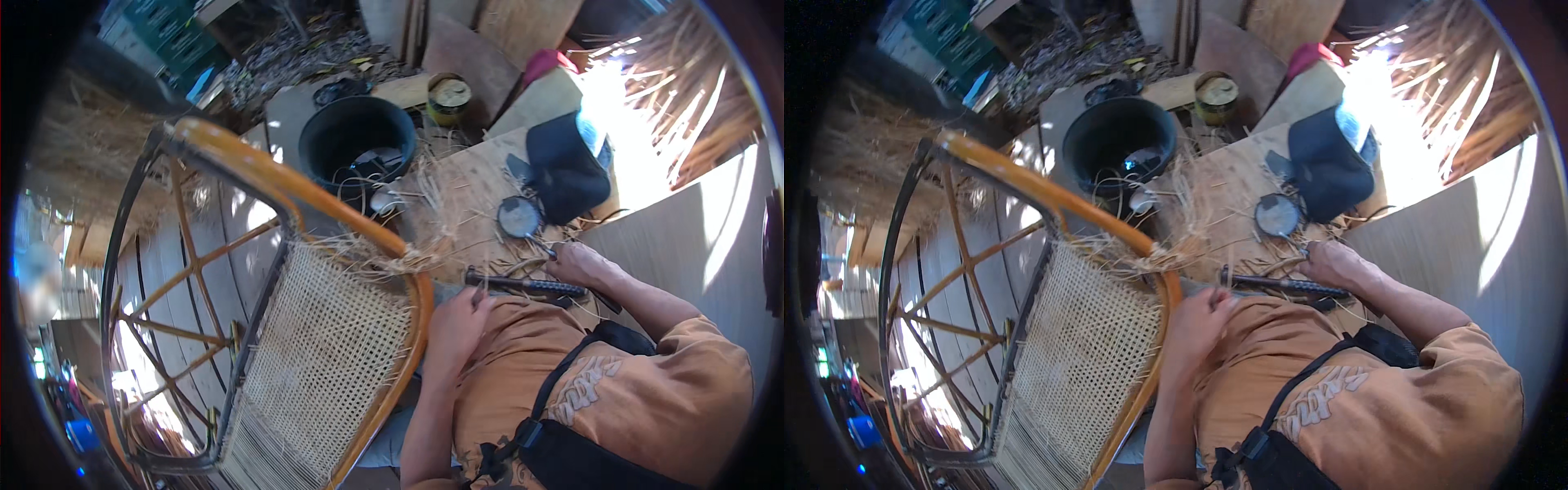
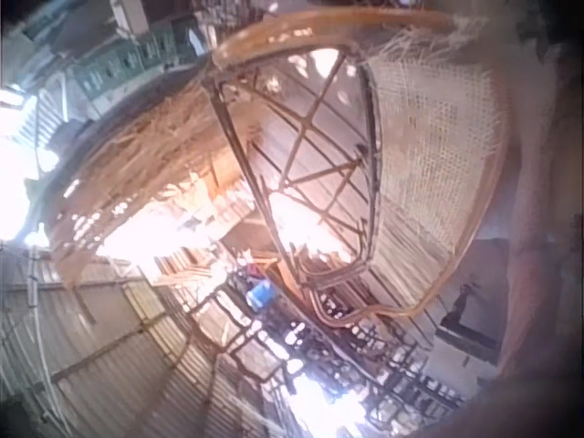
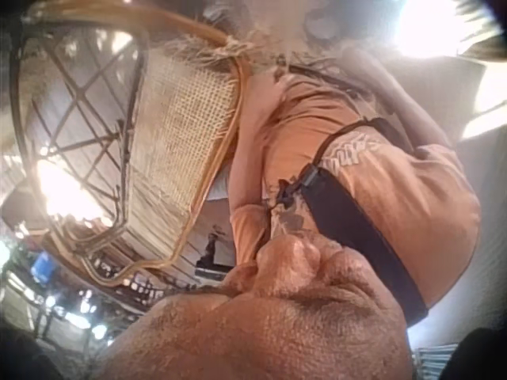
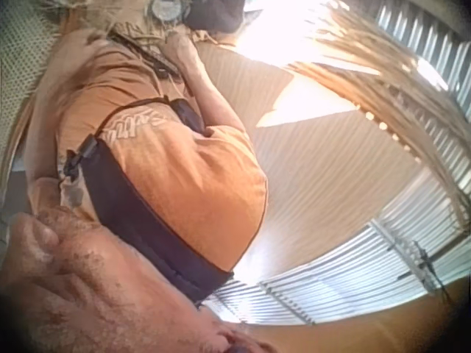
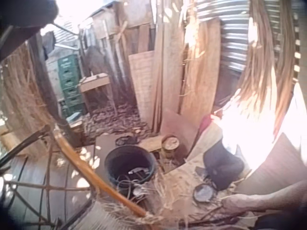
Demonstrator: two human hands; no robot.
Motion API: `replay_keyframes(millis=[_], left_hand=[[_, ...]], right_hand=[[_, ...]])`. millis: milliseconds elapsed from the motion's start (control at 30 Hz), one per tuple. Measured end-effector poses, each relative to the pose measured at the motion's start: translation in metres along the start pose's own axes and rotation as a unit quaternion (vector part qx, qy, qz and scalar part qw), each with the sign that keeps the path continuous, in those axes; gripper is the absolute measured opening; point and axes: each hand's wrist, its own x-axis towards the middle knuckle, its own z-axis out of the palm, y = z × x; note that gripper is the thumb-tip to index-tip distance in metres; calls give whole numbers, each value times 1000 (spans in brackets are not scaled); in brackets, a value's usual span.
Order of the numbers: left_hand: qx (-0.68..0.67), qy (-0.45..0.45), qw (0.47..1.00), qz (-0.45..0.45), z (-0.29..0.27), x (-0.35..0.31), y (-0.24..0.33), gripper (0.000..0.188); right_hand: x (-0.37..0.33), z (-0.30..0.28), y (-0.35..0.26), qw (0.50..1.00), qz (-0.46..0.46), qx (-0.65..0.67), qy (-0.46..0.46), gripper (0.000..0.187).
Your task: Repairing and weaving the cane seat of a rattan bench using rattan strips and tools.
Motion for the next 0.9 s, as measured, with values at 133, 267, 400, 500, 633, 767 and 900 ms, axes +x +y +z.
replay_keyframes(millis=[133,267,400,500,633,767,900], left_hand=[[186,-13,982,16,28,13,16,31],[22,171,974,-145,-25,-42,-18,33],[148,437,862,-209,-65,-93,-115,40],[158,442,849,-242,-67,-94,-141,42],[160,413,875,-193,-58,-81,-173,45],[143,399,886,-186,-58,-58,-160,45],[200,411,866,-202,-57,-43,-163,45]], right_hand=[[5,51,65,997,34,40,56,55],[-19,68,65,985,-59,-137,87,59],[43,46,19,978,-182,20,97,52],[119,82,-8,900,-334,-50,275,48],[141,84,-27,894,-323,-221,219,61],[109,80,29,867,-324,-289,244,51],[89,59,10,902,-338,-225,149,32]])
